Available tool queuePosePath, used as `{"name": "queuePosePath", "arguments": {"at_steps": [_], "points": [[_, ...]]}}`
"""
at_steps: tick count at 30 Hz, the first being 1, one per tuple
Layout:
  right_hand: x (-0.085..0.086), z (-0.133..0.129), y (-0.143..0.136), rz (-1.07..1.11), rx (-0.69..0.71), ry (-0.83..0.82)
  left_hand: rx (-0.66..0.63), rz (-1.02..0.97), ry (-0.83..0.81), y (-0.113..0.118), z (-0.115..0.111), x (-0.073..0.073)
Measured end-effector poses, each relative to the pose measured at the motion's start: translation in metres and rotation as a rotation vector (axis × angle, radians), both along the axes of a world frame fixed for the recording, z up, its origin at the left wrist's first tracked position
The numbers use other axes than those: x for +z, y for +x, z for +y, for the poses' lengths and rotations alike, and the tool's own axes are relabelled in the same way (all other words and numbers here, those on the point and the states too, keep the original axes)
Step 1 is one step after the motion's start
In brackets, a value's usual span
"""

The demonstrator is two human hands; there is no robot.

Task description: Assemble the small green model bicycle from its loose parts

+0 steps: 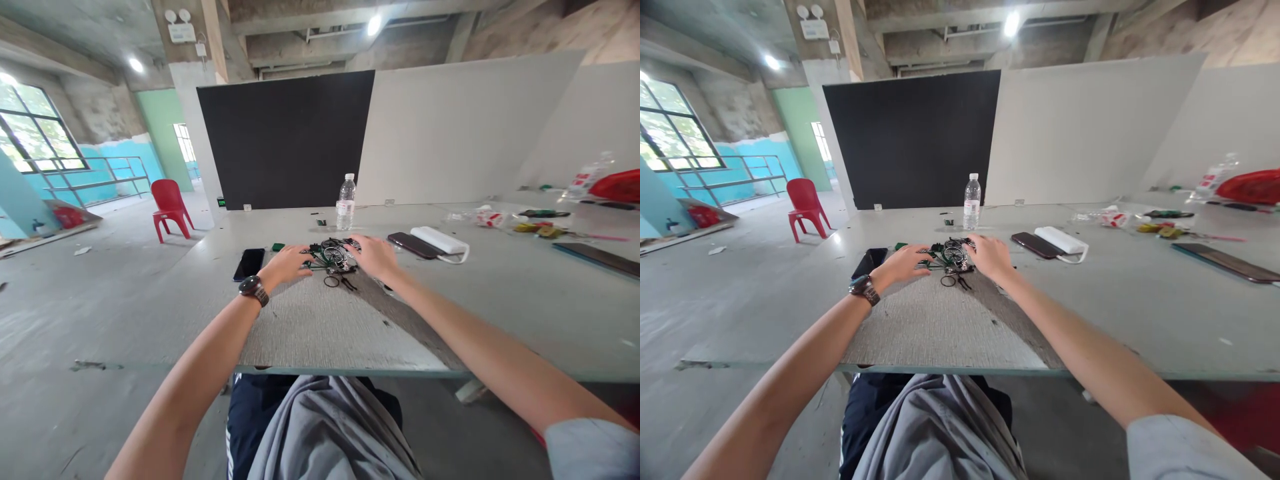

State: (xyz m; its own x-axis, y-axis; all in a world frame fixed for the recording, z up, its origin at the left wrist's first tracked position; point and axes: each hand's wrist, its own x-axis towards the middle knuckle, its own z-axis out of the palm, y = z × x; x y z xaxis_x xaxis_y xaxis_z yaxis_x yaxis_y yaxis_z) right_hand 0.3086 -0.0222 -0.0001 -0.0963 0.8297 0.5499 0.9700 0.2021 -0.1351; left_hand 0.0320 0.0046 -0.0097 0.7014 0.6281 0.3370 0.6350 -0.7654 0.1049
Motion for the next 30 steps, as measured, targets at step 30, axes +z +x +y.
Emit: {"name": "queuePosePath", "arguments": {"at_steps": [30], "points": [[-0.021,0.010,-0.003,-0.081,0.039,-0.281,0.067,-0.713,-0.214,-0.021,0.005,0.027]]}}
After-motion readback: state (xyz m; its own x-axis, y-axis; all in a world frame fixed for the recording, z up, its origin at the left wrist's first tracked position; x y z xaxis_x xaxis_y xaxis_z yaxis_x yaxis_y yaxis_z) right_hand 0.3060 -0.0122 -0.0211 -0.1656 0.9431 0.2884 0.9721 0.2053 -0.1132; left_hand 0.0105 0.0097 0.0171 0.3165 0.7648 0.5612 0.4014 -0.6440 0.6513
